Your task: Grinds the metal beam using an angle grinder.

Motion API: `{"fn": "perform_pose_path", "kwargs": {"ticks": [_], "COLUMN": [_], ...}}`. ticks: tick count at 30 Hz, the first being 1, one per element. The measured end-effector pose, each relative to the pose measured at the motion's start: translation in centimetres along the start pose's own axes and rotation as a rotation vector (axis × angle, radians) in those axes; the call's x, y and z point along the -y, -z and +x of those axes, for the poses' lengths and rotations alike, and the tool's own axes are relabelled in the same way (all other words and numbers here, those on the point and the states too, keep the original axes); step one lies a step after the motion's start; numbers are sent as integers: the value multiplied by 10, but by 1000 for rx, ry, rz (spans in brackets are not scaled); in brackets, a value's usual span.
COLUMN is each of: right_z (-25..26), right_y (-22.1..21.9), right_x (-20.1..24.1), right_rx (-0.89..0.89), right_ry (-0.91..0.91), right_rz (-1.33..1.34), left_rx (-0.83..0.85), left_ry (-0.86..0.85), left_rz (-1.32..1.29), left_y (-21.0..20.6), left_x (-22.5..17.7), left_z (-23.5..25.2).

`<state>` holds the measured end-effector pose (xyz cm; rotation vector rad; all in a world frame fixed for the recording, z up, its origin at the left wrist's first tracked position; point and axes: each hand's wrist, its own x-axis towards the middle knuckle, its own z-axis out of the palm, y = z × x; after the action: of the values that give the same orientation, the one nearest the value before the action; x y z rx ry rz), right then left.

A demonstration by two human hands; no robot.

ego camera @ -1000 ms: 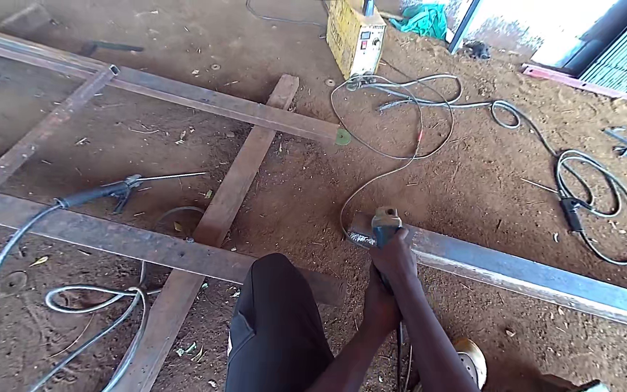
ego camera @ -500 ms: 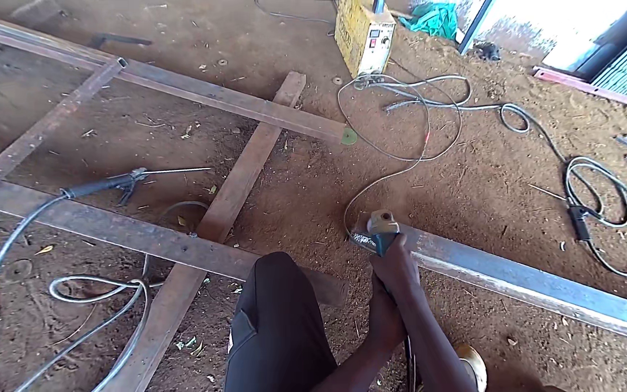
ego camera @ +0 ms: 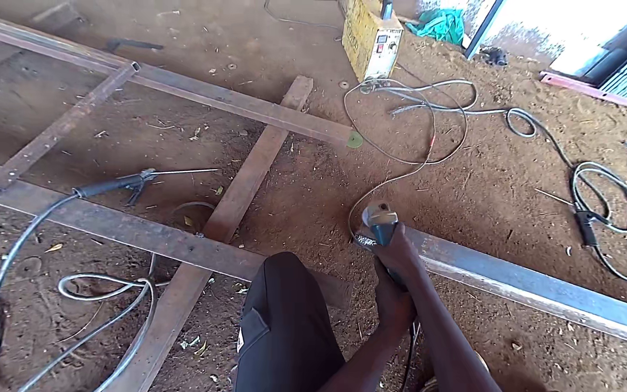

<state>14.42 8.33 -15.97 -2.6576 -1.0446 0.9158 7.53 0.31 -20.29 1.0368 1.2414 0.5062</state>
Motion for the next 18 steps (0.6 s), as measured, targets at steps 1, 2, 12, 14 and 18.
{"fn": "perform_pose_path", "kwargs": {"ticks": [1,2,12,14,18], "right_z": [0,-1,6,7,-11], "right_y": [-2,-3,-19,-13,10], "right_x": [2,6,-11,-27,-58], "right_rx": [13,12,-87,-112,-225], "right_ry": [8,-1,-66,-117,-336], "right_rz": [3,2,213,251,164], "left_rx": [-9,-10,19,112,459], "left_ry": [-9,-19,19,2,8], "left_rz": [-7,-24,251,287,233], "left_y": [1,4,13,9,-6], "left_x": [0,0,-5,-6,-2], "left_z": [-1,0,5,4,-3]}}
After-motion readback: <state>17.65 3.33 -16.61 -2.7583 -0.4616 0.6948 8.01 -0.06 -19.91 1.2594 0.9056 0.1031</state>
